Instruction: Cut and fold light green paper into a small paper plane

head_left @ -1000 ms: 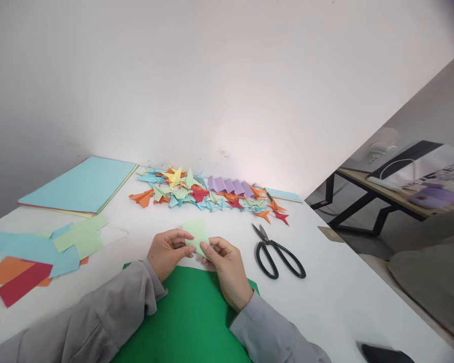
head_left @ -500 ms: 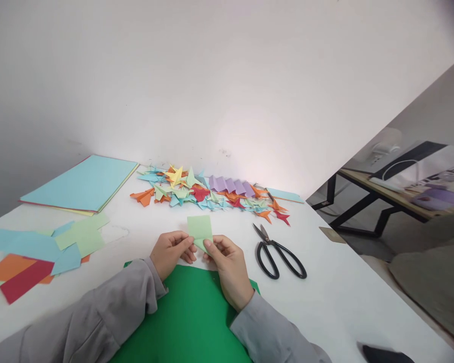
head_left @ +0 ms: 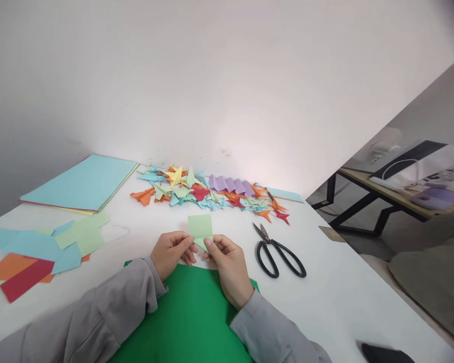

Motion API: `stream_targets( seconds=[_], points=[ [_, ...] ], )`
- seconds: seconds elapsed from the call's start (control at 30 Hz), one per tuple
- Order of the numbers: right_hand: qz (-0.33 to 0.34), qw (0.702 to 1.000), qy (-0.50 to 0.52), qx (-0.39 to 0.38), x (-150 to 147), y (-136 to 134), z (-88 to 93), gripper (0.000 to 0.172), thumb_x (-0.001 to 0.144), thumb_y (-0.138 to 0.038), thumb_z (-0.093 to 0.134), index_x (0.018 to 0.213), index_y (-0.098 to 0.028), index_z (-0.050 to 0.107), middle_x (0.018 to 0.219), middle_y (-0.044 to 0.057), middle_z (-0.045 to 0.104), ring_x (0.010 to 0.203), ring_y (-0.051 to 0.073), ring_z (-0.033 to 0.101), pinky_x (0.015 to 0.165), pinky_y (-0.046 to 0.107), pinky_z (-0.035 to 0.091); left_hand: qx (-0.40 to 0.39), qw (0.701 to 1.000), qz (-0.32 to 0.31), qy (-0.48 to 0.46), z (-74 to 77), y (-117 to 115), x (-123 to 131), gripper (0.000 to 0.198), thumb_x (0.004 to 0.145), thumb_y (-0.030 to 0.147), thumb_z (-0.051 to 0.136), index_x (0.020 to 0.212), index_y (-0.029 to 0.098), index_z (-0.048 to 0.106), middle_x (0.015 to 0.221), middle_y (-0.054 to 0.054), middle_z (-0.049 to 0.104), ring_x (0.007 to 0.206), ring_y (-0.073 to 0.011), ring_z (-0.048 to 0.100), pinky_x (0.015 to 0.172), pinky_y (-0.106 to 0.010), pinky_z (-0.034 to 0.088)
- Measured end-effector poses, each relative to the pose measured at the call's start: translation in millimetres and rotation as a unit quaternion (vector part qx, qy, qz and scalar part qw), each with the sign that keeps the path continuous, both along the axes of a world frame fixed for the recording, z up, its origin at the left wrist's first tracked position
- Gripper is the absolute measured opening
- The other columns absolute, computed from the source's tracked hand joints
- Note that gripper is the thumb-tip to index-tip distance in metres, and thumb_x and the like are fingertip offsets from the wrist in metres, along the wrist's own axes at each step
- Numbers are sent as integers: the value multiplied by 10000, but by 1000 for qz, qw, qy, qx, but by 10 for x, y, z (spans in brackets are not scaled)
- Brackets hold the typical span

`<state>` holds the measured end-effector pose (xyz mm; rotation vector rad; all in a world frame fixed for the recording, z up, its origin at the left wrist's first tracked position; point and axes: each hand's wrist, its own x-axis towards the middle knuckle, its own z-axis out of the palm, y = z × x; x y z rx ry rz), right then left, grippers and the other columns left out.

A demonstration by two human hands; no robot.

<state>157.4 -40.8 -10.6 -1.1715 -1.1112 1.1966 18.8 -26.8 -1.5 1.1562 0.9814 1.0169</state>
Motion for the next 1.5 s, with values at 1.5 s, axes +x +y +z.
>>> stream_targets(
  seconds=[1.5],
  points=[
    [19,1000,23,4,6,-9,-23,217,705,-372,595,671,-161,560,499,-38,528,468,90,470,461,206,353,25,999,-13,45,0,-2,4,186,621,290,632,582,122,563,452,13,568,399,-98,530,408,-215,428]
  ],
)
